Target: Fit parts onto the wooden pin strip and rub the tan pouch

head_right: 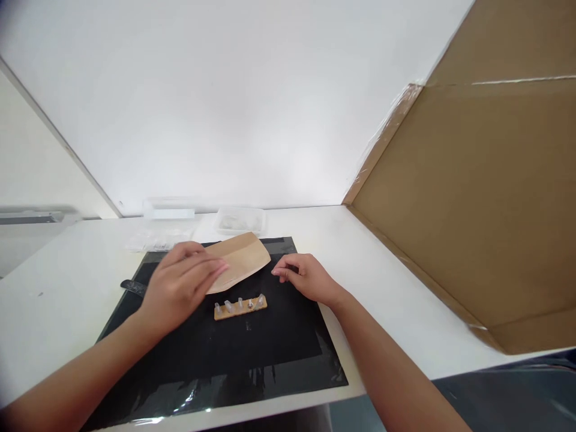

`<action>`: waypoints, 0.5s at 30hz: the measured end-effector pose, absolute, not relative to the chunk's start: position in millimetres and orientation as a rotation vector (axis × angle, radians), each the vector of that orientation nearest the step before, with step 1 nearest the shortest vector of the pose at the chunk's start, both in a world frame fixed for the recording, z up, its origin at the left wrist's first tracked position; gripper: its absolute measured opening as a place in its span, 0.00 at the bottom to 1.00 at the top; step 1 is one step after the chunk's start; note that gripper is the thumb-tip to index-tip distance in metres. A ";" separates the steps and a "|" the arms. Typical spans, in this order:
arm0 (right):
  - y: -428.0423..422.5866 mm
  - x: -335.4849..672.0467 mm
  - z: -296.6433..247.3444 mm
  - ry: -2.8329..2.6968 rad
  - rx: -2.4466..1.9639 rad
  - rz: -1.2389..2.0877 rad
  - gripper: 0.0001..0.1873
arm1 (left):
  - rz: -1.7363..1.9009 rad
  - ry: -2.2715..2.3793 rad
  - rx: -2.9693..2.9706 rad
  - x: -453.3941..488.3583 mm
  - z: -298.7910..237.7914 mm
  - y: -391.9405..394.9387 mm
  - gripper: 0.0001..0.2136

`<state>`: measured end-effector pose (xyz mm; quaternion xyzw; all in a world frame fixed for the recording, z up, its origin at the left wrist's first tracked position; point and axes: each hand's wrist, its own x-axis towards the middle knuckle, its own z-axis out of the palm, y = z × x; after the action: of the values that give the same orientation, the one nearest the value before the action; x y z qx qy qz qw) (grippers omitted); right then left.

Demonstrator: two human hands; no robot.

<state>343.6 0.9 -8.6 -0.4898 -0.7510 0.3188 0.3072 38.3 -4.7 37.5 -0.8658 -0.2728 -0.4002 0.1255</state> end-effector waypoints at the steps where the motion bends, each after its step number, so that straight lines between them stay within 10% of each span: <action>1: 2.5 345.5 -10.4 -1.966 -1.299 0.839 0.15 | -1.180 -0.811 -2.495 29.7 39.6 1.3 0.06; 15: 15.6 360.3 -25.7 -1.582 -1.349 0.524 0.34 | -1.068 -1.454 -2.184 -74.9 8.5 43.9 0.34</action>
<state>360.3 15.6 -25.7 -0.5524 -0.6479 0.2145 0.4786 -74.9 43.9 8.5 -0.7618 -0.5073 -0.3724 0.1536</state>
